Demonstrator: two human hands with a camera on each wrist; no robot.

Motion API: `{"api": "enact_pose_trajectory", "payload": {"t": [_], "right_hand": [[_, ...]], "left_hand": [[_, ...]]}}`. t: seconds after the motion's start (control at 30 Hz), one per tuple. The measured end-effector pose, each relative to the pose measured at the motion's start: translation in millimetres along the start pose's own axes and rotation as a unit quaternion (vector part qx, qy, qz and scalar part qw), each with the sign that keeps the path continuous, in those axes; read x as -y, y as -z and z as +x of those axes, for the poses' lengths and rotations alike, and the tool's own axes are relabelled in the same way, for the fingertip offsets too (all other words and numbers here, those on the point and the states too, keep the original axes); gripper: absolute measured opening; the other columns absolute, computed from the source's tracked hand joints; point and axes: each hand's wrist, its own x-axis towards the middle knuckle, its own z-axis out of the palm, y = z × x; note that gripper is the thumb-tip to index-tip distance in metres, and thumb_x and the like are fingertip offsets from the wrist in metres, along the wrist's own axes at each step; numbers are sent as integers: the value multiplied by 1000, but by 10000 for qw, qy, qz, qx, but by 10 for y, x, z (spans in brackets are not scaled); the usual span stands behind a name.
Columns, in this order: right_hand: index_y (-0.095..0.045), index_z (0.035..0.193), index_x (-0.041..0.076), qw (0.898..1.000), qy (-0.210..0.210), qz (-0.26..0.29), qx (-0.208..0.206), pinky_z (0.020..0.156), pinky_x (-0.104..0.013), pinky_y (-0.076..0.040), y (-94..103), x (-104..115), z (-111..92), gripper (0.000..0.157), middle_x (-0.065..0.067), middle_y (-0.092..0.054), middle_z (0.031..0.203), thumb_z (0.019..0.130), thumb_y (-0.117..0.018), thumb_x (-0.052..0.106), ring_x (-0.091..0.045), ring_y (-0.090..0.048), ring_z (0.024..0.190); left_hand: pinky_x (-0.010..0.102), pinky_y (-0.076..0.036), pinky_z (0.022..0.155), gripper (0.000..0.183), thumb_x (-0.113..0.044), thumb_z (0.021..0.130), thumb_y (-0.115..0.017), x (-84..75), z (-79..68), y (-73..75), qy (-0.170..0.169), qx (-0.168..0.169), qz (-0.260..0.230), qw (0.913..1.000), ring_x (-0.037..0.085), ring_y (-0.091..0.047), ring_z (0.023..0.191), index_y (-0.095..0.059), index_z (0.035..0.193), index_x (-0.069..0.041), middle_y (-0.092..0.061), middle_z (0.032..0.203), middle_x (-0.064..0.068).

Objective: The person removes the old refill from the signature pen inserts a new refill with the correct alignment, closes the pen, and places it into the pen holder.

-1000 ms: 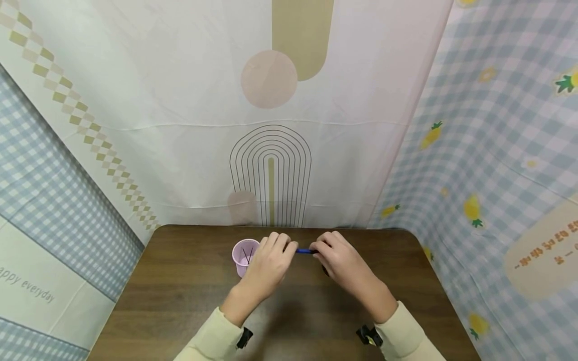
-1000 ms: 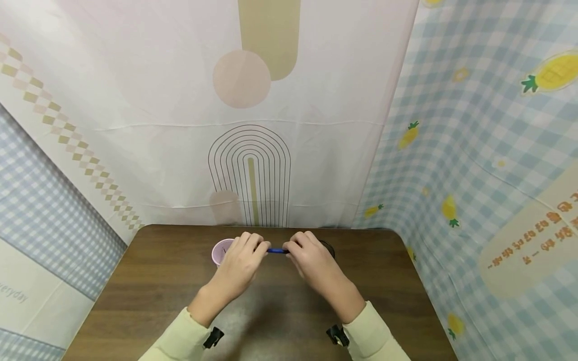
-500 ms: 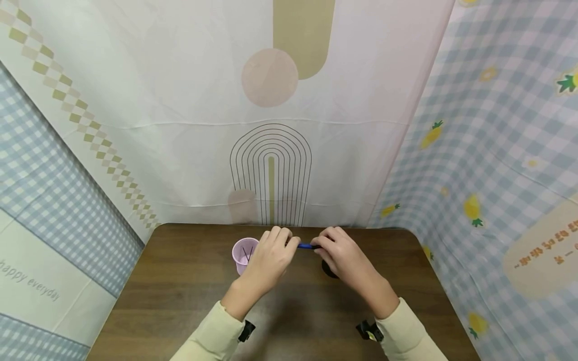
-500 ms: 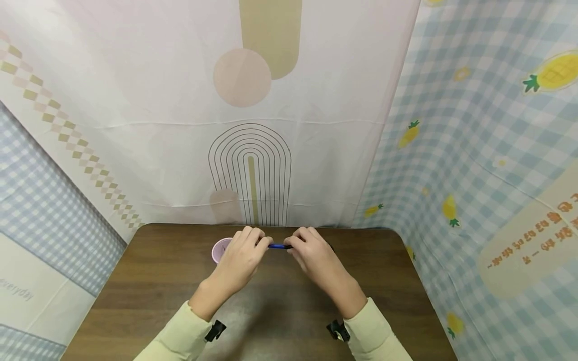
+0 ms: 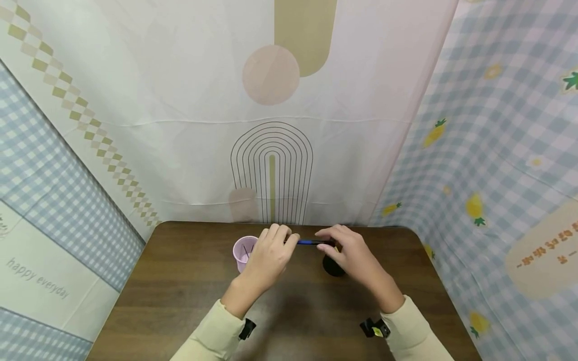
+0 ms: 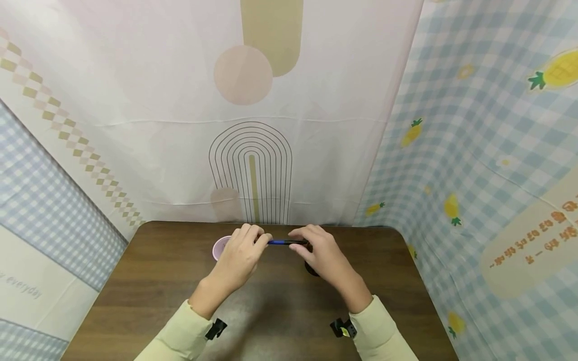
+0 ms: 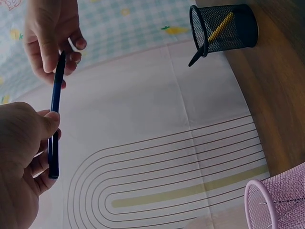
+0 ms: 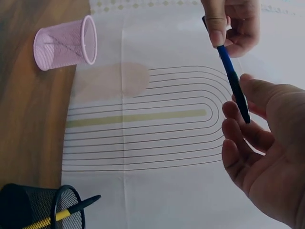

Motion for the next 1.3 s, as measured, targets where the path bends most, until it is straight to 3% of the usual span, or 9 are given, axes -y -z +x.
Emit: {"api": "enact_pose_trajectory", "payload": {"t": [0.13,0.27,0.47,0.77,1.3], "right_hand": [[-75,113,22,9946,-845,505,319,69,-25,-54,21,-8,12,15,8,-72,101,98,-70,22,-4,-60,77],[-76,109,25,9892,-1164,772,447,72,-27,-55,23,-17,17,12,5,-75,103,102,-66,24,-6,-64,79],[-77,106,25,9865,-1224,1026,373,73,-28,-56,10,-32,6,11,8,-75,101,101,-67,24,-6,-66,82],[-78,103,22,9831,-1340,1238,153,71,-27,-55,-14,-18,-14,9,6,-75,99,98,-71,22,-9,-65,79],[-77,99,21,9897,-1009,967,-319,62,-24,-50,-72,25,-45,15,8,-70,92,88,-80,11,-6,-56,69]], "left_hand": [[32,-42,67,24,-1,85,-73,0,8,2,-10,-8,-24,10000,25,-54,86,-66,106,-8,-60,97,7],[32,-43,67,22,-1,86,-72,-3,16,-6,-16,-51,-59,10000,24,-55,86,-66,106,-7,-60,97,7],[31,-43,67,17,-1,90,-67,-9,18,-12,-49,-84,-3,10000,23,-55,84,-66,105,-8,-59,96,6],[29,-41,65,22,0,86,-71,-11,21,-23,-174,-269,-13,9995,21,-56,84,-69,106,-9,-61,96,5],[31,-42,66,29,3,78,-75,-26,17,-33,-115,-256,-179,9994,23,-55,82,-69,103,-9,-61,94,5]]}}
